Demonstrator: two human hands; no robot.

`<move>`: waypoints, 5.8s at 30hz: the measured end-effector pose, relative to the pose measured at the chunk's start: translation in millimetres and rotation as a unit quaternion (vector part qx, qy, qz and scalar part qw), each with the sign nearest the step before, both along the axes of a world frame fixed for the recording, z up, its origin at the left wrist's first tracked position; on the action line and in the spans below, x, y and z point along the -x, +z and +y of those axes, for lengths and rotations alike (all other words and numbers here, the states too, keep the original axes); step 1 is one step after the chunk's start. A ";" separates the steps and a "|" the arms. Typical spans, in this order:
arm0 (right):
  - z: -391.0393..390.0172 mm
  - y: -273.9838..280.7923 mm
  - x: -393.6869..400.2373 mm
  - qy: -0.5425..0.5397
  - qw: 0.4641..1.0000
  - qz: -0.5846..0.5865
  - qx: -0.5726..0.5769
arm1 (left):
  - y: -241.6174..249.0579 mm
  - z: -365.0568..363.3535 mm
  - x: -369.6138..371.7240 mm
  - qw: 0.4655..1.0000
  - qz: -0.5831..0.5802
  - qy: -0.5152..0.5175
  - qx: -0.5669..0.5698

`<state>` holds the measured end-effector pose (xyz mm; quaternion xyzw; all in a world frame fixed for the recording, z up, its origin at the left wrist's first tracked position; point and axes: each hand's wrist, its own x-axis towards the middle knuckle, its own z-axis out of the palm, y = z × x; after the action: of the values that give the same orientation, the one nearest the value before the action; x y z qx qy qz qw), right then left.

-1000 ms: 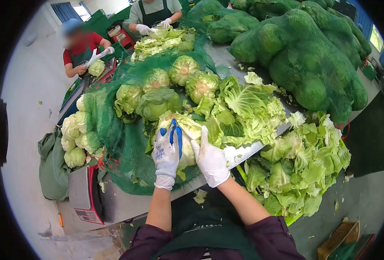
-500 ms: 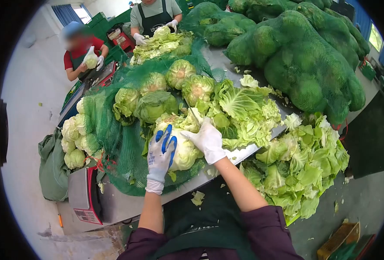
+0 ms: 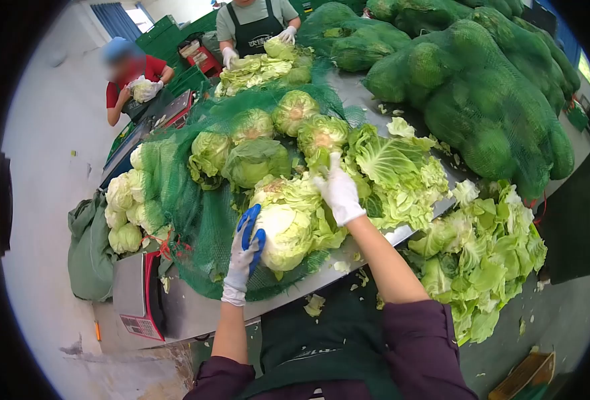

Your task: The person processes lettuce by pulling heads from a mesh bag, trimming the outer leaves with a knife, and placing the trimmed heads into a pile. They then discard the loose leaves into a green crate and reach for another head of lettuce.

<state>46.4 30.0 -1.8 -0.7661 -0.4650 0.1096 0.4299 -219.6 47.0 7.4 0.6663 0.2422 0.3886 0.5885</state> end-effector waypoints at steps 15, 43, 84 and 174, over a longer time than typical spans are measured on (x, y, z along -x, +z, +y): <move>-25.3 71.1 2.6 0.292 0.947 0.133 -0.006 | -22.8 -68.7 -27.8 0.976 -0.019 0.198 -0.092; -76.7 -5.4 49.7 -0.093 0.993 -0.057 0.043 | -6.0 -3.0 -107.6 0.901 0.223 0.259 -0.268; -10.0 -36.5 -10.2 -0.045 0.990 -0.109 0.071 | 24.0 -42.9 -56.7 0.889 0.251 0.124 -0.361; -88.1 22.8 15.4 0.006 0.925 0.376 -0.054 | 32.3 -29.9 -76.1 0.999 0.031 0.010 0.018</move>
<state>31.0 -58.1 21.0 -0.6414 -0.2785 0.3672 0.6134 -143.5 17.1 39.7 0.6650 0.2739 0.3688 0.5889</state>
